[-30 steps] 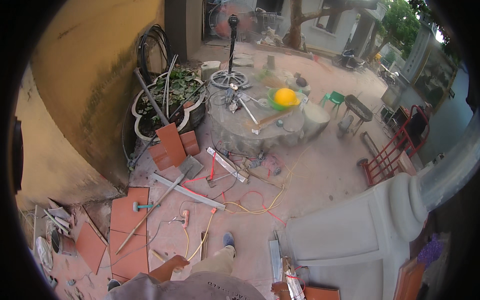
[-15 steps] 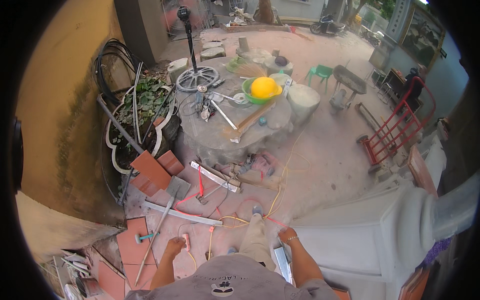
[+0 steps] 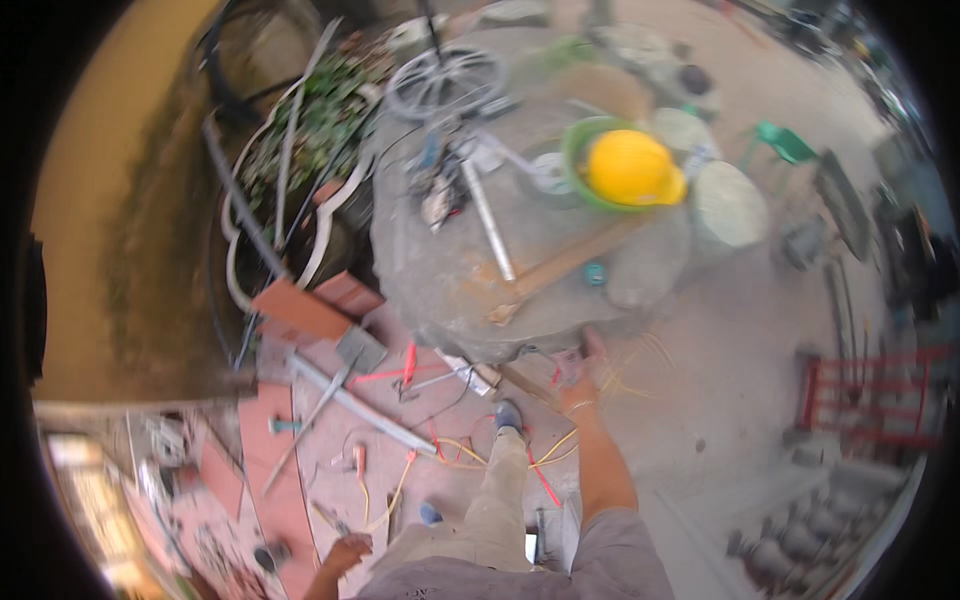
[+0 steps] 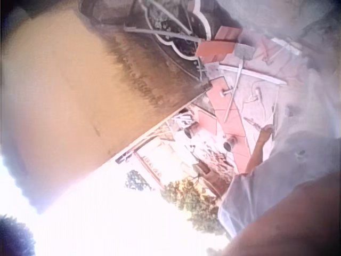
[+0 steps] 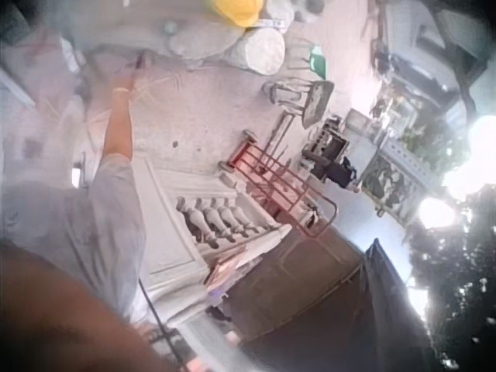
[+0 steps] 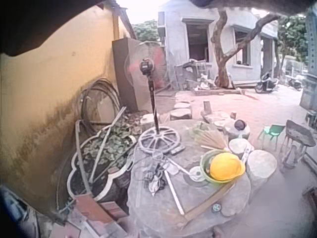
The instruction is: The person walks through a cluttered outdoor construction area, picks up a red floor tile, and places it on the ground. They then use a tape measure and a marker to measure and mark the tile multiple times.
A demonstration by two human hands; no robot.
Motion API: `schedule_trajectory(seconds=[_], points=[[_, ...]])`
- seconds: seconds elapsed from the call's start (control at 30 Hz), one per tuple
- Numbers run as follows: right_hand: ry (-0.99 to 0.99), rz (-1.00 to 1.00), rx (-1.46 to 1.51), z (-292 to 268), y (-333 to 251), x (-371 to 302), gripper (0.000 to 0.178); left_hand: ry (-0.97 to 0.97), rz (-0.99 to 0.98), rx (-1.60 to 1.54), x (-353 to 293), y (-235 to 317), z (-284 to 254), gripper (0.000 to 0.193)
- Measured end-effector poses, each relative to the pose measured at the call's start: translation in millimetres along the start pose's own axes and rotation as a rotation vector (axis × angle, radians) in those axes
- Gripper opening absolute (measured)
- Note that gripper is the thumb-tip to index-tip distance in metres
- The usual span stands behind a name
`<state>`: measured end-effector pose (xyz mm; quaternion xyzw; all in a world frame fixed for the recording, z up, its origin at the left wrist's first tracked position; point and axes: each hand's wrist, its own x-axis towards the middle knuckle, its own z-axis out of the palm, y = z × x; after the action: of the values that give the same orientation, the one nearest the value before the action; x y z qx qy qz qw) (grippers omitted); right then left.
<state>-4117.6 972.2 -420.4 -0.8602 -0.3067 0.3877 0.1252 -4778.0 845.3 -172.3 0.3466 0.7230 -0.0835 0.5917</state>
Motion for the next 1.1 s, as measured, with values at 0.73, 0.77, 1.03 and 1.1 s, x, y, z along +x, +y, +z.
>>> schedule_trajectory(seconds=[0.73,0.77,1.03,1.1], points=[[0.21,-0.065,-0.478,-58.4,-106.1,235.6,0.08,0.208,-0.237,0.015,-86.4,18.6,45.5,0.048],[0.31,-0.156,-0.538,-34.9,-105.4,210.4,0.082,0.206,-0.209,-0.002,-85.8,11.5,46.1,0.048],[-0.645,-0.452,-0.227,162.1,-176.6,-203.1,0.059,0.293,0.077,-0.298,-99.6,-93.2,43.9,0.046],[-0.855,-0.652,-0.169,216.4,-202.0,-340.1,0.054,0.289,0.19,-0.474,-107.1,-133.4,40.8,0.049]])
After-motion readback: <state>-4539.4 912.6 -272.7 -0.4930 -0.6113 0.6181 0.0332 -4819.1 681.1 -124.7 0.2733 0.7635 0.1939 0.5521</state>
